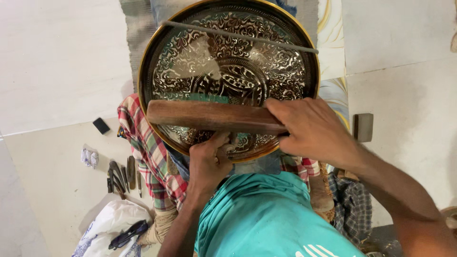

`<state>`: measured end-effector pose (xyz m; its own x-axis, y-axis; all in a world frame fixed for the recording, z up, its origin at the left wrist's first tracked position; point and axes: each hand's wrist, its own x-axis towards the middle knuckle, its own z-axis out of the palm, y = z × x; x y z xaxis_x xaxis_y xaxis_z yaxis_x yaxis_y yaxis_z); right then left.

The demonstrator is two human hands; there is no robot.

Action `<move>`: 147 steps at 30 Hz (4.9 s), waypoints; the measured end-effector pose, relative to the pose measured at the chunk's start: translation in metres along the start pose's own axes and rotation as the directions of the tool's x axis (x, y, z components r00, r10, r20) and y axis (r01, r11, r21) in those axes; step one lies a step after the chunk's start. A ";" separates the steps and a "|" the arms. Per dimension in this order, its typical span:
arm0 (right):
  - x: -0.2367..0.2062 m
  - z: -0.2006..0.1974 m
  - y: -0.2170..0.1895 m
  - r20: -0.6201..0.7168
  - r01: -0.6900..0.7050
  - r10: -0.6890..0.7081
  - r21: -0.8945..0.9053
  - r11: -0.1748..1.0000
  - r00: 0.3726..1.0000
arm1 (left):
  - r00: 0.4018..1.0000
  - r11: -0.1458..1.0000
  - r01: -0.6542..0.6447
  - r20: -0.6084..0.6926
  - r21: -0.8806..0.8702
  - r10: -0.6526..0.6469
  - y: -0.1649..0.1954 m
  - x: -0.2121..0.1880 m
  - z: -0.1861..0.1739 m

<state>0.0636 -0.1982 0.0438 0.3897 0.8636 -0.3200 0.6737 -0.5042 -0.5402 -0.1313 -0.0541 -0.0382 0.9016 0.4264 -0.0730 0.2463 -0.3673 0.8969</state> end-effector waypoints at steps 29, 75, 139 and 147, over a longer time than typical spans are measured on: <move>-0.008 0.006 -0.002 -0.134 -0.045 0.079 0.244 0.969 0.988 | 0.996 0.996 -0.079 -0.042 0.043 0.081 -0.004 0.000 0.001; -0.013 0.043 -0.005 -0.308 0.086 0.133 0.606 0.791 0.942 | 0.977 0.982 -0.158 -0.163 -0.100 0.140 0.000 0.008 -0.005; -0.017 0.022 0.002 -0.136 -0.077 0.119 0.277 0.958 0.984 | 0.997 0.997 -0.056 0.060 0.061 0.052 -0.012 0.009 -0.015; -0.022 0.021 0.001 -0.183 -0.029 0.036 0.043 0.999 0.982 | 0.998 0.996 -0.063 0.035 0.066 0.061 -0.017 0.007 -0.013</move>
<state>0.0426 -0.2178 0.0337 0.5224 0.8310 -0.1912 0.6345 -0.5286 -0.5639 -0.1341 -0.0343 -0.0483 0.9269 0.3738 -0.0336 0.2117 -0.4469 0.8692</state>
